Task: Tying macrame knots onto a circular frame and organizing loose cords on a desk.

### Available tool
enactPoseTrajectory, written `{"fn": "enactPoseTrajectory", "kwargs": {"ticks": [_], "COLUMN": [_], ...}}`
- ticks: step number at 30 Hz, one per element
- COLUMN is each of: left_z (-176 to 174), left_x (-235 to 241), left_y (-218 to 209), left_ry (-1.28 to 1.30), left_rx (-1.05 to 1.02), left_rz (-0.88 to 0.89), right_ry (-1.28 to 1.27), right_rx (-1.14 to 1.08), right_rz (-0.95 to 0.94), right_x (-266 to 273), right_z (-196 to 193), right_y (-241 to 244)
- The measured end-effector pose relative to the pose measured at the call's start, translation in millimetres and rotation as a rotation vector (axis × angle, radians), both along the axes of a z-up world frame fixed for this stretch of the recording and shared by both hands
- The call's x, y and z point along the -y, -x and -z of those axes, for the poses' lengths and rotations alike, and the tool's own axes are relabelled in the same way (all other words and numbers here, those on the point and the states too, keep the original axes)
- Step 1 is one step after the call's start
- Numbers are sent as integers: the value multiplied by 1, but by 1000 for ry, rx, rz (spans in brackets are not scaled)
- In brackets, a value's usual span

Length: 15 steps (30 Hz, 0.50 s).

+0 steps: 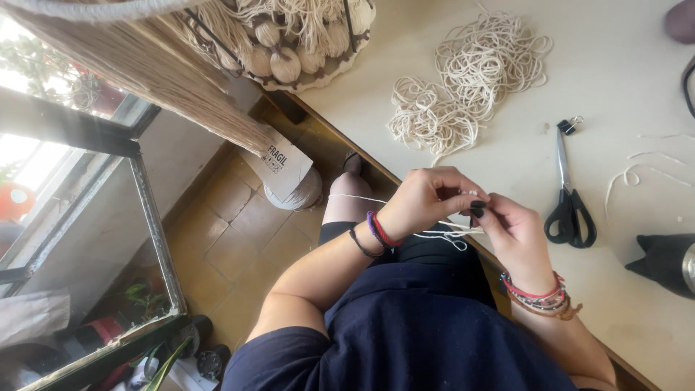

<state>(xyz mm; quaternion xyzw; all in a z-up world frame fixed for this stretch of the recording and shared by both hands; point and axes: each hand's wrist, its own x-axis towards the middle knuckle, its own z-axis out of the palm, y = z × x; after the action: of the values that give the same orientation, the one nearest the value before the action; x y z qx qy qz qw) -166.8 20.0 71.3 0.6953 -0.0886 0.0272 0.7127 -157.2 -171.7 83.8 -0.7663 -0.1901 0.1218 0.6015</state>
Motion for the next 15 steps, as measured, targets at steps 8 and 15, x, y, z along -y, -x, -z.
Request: {"fn": "enactPoseTrajectory", "kwargs": {"ticks": [8,15], "left_z": [33,103], "left_x": [-17,17], "left_y": [-53,-156], "left_ry": [-181,-1075], "left_rx": [-19,268], "left_rz": [118,-205], "right_ry": [118,125], "right_rx": [88,28], "right_rz": [23,73], "right_x": [-5,15], "right_z": [10,31], "right_y": [-13,-17]}}
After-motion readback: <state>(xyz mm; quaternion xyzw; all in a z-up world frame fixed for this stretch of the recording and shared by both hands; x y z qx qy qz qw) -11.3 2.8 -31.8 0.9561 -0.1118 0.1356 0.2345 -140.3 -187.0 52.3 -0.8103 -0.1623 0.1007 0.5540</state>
